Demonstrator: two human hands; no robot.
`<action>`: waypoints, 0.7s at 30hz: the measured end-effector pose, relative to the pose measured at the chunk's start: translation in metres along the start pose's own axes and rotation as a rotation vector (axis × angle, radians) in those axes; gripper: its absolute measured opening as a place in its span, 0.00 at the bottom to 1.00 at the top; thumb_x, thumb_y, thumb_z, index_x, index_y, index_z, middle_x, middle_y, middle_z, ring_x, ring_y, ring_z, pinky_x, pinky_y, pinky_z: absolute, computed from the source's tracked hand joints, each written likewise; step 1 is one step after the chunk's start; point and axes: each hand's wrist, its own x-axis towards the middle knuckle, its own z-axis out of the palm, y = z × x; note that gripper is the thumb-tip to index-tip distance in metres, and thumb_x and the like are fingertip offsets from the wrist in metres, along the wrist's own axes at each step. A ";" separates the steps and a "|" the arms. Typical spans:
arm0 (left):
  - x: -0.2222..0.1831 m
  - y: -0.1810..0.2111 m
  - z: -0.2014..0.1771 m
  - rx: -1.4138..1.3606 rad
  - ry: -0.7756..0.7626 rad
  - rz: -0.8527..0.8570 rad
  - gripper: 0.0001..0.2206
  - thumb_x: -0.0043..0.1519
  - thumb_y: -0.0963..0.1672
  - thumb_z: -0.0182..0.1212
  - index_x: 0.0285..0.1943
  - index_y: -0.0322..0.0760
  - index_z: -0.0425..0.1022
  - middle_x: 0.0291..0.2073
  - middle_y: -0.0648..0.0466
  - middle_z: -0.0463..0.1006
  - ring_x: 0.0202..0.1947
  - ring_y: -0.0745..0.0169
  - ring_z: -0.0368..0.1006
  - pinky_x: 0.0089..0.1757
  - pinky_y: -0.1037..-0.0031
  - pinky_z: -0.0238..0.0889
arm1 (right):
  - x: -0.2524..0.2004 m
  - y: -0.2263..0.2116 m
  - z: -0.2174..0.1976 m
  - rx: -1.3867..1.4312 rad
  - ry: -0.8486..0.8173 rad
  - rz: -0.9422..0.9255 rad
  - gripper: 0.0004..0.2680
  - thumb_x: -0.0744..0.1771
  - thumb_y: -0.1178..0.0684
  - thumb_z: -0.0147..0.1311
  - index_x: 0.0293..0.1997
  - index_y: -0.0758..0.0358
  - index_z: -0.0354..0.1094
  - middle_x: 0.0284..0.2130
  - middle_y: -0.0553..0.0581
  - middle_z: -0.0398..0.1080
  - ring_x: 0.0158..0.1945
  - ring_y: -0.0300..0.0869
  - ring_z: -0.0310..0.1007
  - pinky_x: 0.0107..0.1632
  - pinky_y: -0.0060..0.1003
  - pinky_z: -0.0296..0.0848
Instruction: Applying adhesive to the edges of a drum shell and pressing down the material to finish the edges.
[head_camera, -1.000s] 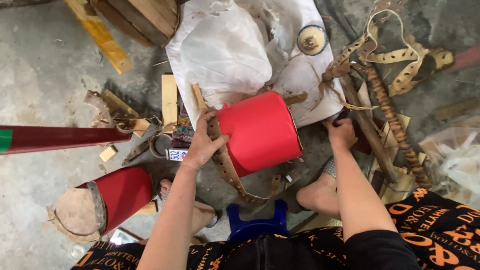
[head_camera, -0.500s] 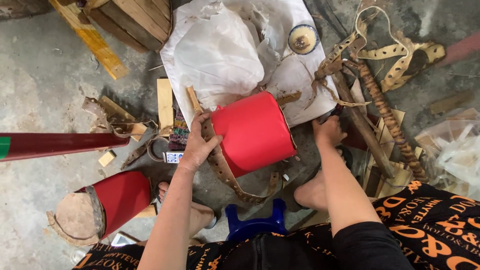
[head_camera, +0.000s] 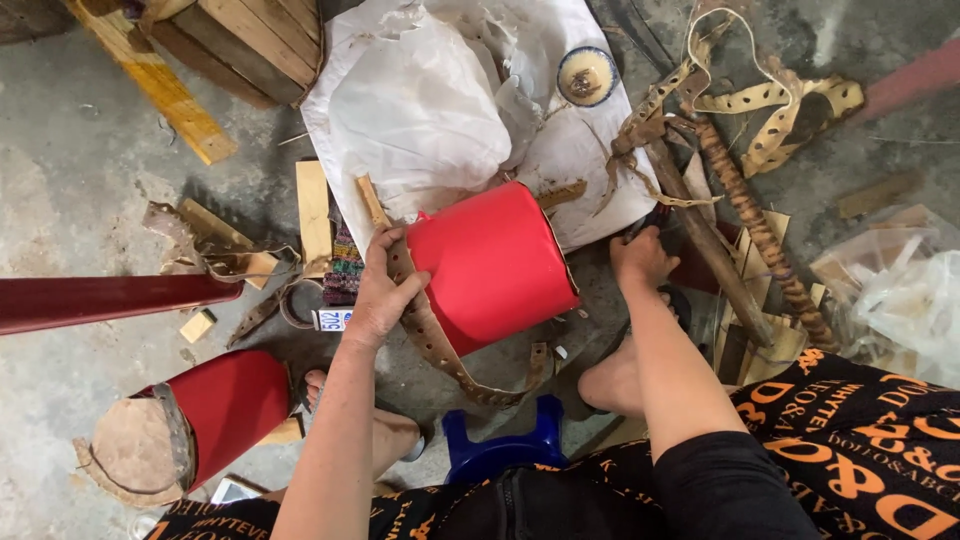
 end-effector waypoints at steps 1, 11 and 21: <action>-0.003 0.002 -0.001 -0.011 0.003 -0.017 0.33 0.55 0.44 0.69 0.70 0.43 0.60 0.78 0.42 0.44 0.74 0.33 0.45 0.64 0.56 0.58 | 0.000 0.002 0.007 0.002 0.010 0.013 0.13 0.66 0.47 0.47 0.52 0.62 0.61 0.42 0.63 0.76 0.49 0.60 0.77 0.55 0.50 0.54; 0.002 -0.002 -0.003 -0.039 0.004 -0.013 0.35 0.53 0.45 0.71 0.71 0.42 0.60 0.78 0.40 0.43 0.74 0.32 0.44 0.65 0.55 0.56 | -0.002 0.047 0.016 0.412 0.192 0.066 0.12 0.67 0.48 0.51 0.48 0.66 0.69 0.43 0.69 0.74 0.52 0.66 0.73 0.56 0.54 0.64; 0.008 -0.014 -0.005 -0.044 -0.002 0.079 0.35 0.54 0.47 0.69 0.71 0.38 0.58 0.76 0.37 0.44 0.73 0.28 0.46 0.65 0.51 0.56 | -0.020 0.015 -0.076 0.749 0.745 -0.421 0.04 0.68 0.58 0.61 0.43 0.64 0.72 0.30 0.69 0.74 0.36 0.63 0.77 0.40 0.48 0.72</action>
